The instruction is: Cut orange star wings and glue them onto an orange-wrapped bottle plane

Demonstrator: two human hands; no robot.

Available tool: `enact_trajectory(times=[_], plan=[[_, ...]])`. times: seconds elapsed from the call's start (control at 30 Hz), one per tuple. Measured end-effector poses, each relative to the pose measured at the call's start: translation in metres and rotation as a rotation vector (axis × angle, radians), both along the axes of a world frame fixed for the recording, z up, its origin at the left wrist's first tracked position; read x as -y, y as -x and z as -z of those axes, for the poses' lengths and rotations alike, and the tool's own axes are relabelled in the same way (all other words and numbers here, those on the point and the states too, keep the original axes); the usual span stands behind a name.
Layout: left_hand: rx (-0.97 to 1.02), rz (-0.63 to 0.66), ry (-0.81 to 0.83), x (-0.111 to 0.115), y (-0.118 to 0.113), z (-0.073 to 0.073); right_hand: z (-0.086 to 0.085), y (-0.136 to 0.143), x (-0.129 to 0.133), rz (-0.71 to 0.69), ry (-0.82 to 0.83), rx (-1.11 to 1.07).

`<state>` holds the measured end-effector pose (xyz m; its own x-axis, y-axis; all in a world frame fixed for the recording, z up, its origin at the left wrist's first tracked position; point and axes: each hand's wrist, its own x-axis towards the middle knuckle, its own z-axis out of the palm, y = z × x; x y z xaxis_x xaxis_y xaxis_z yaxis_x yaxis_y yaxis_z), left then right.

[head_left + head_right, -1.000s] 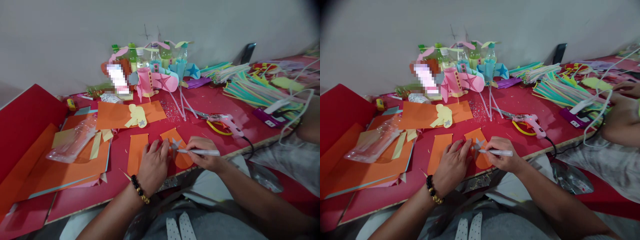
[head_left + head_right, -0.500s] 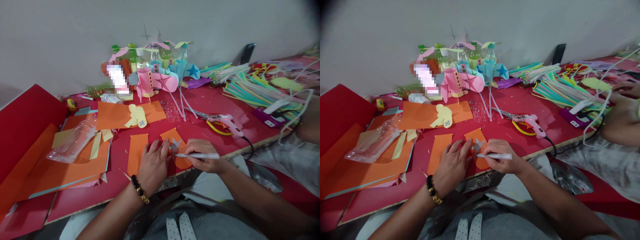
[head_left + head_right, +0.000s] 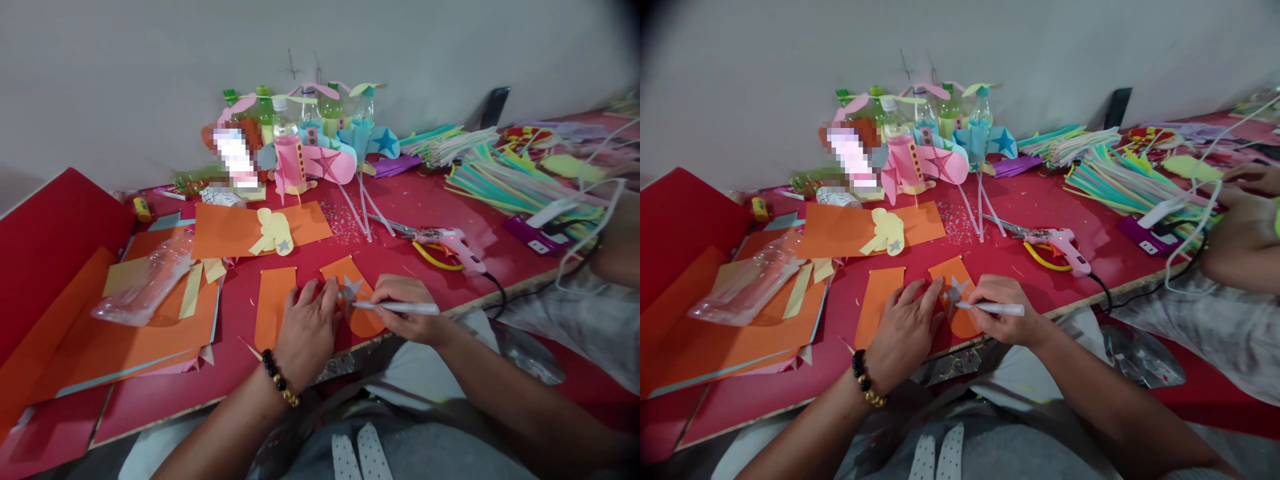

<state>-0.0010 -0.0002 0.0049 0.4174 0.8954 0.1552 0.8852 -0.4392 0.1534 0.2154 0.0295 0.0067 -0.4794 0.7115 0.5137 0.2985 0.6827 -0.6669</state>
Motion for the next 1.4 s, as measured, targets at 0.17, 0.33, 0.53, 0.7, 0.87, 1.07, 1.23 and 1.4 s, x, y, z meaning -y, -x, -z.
enact_trajectory(times=[0.17, 0.33, 0.53, 0.7, 0.87, 1.07, 1.23, 1.4], plan=[[-0.002, 0.0, 0.002, -0.0001, 0.0, 0.0, 0.0009, -0.0002, 0.0006, -0.052, 0.015, -0.017], [0.001, -0.004, -0.001, -0.0001, -0.0002, 0.0008, 0.0029, -0.0012, -0.0004, 0.073, 0.014, -0.004], [0.002, 0.003, -0.007, 0.0, 0.0004, 0.0006, 0.0017, -0.0011, -0.0005, -0.056, 0.026, -0.016], [-0.007, 0.005, -0.018, -0.0004, 0.0, -0.0001, 0.0024, -0.0019, 0.0004, -0.036, 0.035, -0.024], [0.004, -0.003, -0.017, 0.0003, -0.0002, 0.0004, 0.0011, -0.0006, 0.0008, 0.048, 0.01, -0.014], [0.006, 0.003, -0.003, 0.0003, 0.0006, 0.0, -0.0037, 0.0008, 0.0005, -0.127, 0.038, -0.03], [0.008, 0.005, 0.001, 0.0001, 0.0005, 0.0006, -0.0019, 0.0003, 0.0012, -0.077, 0.016, -0.023], [0.02, 0.007, 0.012, 0.0004, 0.0009, 0.0006, -0.0022, -0.0003, 0.0016, -0.108, 0.024, -0.012]])
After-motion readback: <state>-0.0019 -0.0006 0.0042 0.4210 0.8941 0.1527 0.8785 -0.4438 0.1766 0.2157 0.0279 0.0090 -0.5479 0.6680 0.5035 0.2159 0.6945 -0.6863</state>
